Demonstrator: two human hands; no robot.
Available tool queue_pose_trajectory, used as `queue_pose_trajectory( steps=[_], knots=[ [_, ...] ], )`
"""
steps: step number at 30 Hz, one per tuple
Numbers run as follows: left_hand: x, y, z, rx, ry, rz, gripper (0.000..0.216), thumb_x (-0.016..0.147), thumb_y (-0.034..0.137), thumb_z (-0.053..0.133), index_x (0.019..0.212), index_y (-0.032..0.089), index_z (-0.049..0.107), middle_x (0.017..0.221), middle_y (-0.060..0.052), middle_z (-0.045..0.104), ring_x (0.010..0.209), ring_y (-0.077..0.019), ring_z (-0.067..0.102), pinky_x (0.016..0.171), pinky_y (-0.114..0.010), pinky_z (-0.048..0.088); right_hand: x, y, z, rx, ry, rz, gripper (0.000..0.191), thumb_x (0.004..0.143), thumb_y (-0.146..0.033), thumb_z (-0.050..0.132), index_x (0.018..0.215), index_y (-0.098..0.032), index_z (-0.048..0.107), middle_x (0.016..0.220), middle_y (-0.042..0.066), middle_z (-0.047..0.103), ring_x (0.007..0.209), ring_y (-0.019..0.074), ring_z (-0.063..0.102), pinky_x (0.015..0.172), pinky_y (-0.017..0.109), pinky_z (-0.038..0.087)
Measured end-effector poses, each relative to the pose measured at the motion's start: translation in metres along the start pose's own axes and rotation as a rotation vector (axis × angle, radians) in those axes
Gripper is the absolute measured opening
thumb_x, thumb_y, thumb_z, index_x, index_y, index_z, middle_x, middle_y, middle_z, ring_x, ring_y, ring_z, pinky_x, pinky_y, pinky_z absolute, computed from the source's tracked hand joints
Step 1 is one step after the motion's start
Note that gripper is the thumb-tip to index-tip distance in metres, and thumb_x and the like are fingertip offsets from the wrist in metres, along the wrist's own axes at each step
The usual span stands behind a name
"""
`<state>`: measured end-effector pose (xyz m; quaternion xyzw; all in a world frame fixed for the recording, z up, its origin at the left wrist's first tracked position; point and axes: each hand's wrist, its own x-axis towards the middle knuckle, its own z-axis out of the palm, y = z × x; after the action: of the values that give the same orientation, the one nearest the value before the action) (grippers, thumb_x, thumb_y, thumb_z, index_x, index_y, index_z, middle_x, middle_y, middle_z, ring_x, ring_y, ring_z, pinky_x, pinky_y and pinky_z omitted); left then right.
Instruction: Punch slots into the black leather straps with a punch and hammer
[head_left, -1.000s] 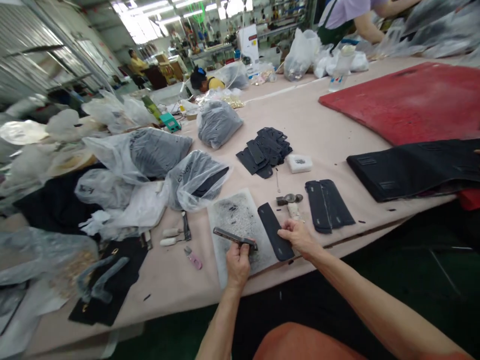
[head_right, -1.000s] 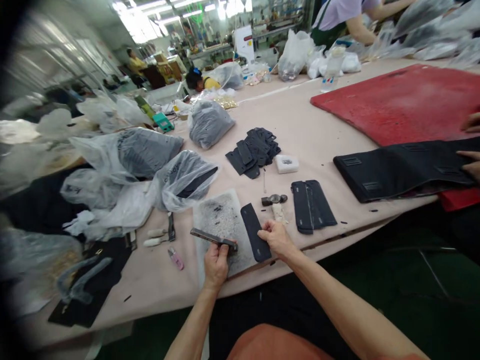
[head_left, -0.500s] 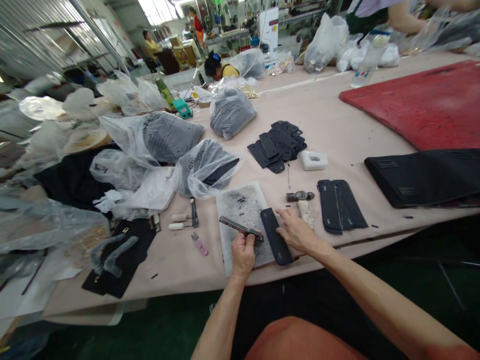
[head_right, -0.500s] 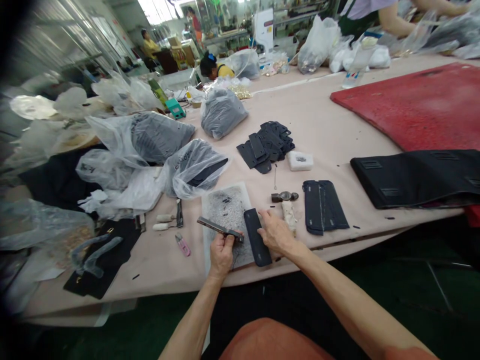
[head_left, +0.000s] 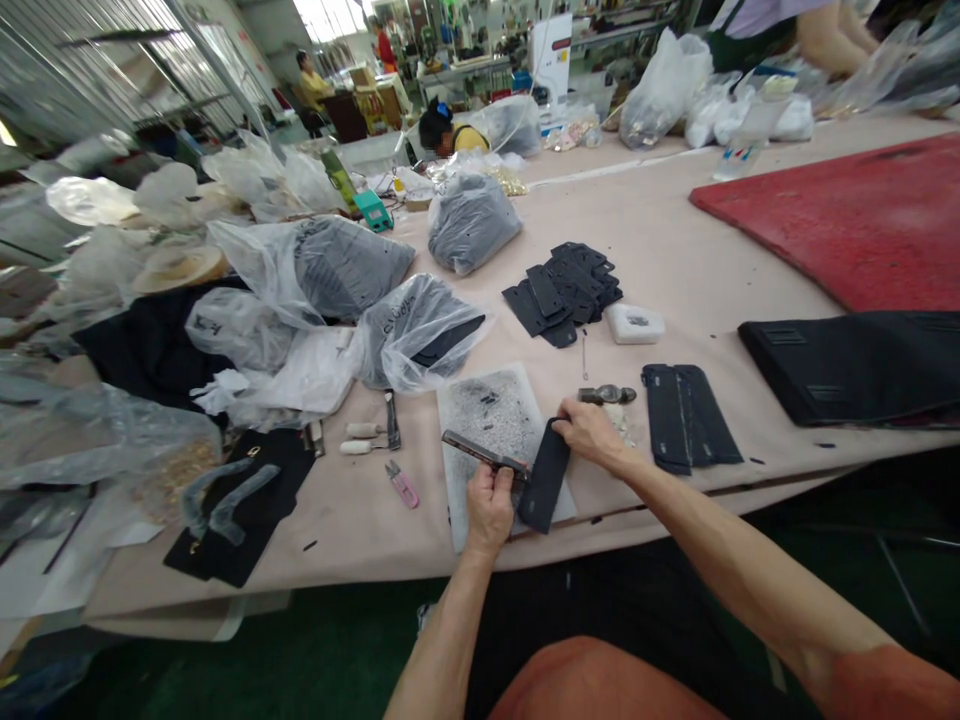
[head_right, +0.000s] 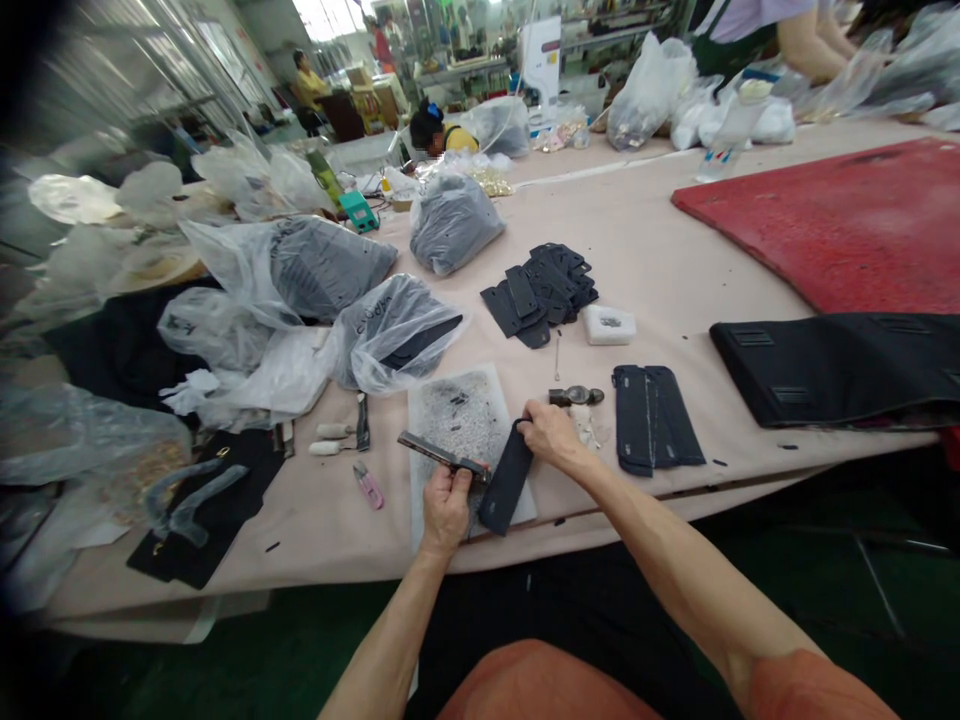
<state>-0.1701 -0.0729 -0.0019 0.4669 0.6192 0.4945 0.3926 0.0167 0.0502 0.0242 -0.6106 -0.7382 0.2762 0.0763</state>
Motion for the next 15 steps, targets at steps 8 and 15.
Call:
queue_pose_trajectory(
  steps=[8, 15],
  knots=[
    [0.004, -0.011, 0.0, -0.113, 0.122, -0.04, 0.031, 0.092, 0.041, 0.054, 0.096, 0.015, 0.069, 0.088, -0.008, 0.076, 0.084, -0.0216, 0.072, 0.082, -0.035, 0.057, -0.029, 0.036, -0.013, 0.692, 0.421, 0.439, 0.028, 0.077, -0.04, 0.058, 0.094, -0.018, 0.059, 0.071, 0.003, 0.063, 0.058, 0.0193, 0.063, 0.053, 0.029, 0.046],
    [0.002, -0.01, 0.0, -0.074, 0.124, -0.028, 0.03, 0.09, 0.04, 0.055, 0.095, 0.014, 0.071, 0.088, -0.009, 0.076, 0.084, -0.0223, 0.071, 0.081, -0.036, 0.056, -0.099, 0.019, 0.041, 0.715, 0.158, 0.433, 0.044, 0.078, -0.039, 0.058, 0.117, -0.019, 0.053, 0.067, -0.002, 0.061, 0.055, 0.0193, 0.063, 0.053, 0.03, 0.049]
  ],
)
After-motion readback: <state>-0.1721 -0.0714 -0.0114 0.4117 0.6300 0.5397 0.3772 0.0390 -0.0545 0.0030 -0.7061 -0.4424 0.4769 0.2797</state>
